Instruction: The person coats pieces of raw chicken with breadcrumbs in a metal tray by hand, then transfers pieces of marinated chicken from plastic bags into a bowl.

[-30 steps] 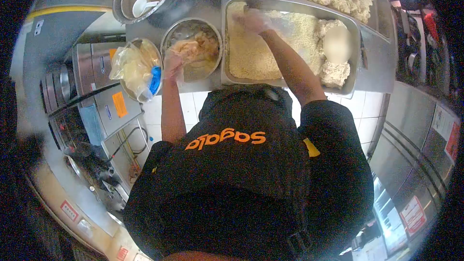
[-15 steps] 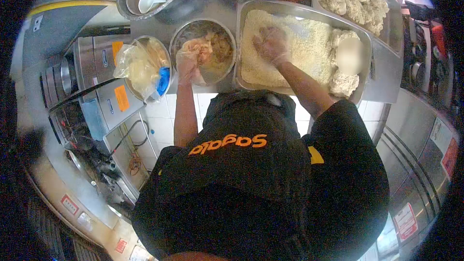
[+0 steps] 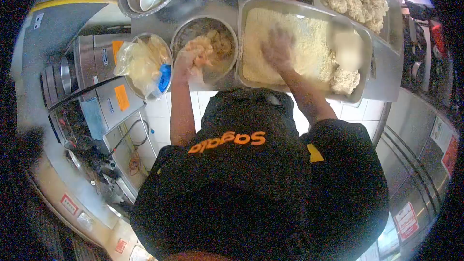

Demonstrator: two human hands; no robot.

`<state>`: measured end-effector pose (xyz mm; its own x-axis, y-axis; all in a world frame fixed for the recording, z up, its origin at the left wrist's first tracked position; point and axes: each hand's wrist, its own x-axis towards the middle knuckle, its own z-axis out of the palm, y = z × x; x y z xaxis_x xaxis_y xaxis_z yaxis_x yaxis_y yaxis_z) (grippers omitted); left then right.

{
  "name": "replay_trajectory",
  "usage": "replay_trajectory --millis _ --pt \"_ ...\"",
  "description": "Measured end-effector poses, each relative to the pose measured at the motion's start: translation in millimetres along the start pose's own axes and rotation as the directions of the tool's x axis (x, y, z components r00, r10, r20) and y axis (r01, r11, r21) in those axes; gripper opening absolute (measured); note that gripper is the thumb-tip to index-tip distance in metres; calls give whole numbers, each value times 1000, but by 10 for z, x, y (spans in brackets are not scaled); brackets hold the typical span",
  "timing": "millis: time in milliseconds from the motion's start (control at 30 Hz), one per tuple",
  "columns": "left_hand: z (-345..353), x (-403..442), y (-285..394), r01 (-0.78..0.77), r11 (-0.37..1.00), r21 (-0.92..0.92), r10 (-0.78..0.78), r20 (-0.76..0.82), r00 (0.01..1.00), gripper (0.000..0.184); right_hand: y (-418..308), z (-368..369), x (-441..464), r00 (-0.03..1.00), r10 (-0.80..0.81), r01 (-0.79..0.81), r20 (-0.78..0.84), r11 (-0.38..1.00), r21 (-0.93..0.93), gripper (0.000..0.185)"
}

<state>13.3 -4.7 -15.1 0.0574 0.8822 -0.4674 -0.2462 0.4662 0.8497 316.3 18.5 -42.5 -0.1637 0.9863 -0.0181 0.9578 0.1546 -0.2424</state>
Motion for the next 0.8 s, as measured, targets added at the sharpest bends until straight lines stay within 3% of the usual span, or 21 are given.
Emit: replay_trajectory --millis 67,167,233,267,300,367,400,467,533,567,600,667,700,800 --pt "9 -75 21 25 996 87 -17 -91 996 19 -24 58 -49 997 65 -66 52 998 19 58" --pt "142 20 17 -39 994 102 53 -144 988 20 112 181 -42 996 70 -70 -48 998 11 65" --pt "-44 58 -185 -50 964 260 91 -150 985 21 129 -187 -15 957 141 -193 255 962 194 64" --pt "-83 94 -156 -42 970 240 79 -147 986 20 153 -306 29 907 157 -278 392 920 275 64" --pt "-121 132 -125 -35 975 220 68 -144 987 19 286 -235 43 872 49 -264 487 885 384 66" --pt "5 66 -41 56 996 -62 -64 -125 990 15 625 -46 -65 789 -171 -211 590 827 521 68" --pt "36 23 -19 60 997 -50 -62 -50 997 16 723 -23 -124 749 -275 -160 603 808 567 68" --pt "30 -90 71 48 998 -29 -46 82 996 17 859 45 -115 690 -473 124 547 822 555 66" --pt "94 -221 190 46 993 -106 -37 87 995 17 543 -546 -144 868 -371 70 329 749 659 62" --pt "131 -235 219 45 988 -145 -31 97 995 17 530 -638 -122 908 -289 26 304 762 647 59" --pt "85 -201 159 -28 998 -54 31 62 998 18 518 -728 -99 939 -205 -19 276 770 638 56" --pt "-82 -123 -11 -158 979 132 158 13 987 24 698 -594 61 924 -15 -181 382 862 474 48" --pt "-52 -124 14 -103 977 184 118 -72 990 23 582 -794 39 934 -18 -135 357 907 399 46" --pt "149 -187 165 -209 904 372 281 -150 948 19 427 -1039 -31 959 -7 -57 283 975 216 43"
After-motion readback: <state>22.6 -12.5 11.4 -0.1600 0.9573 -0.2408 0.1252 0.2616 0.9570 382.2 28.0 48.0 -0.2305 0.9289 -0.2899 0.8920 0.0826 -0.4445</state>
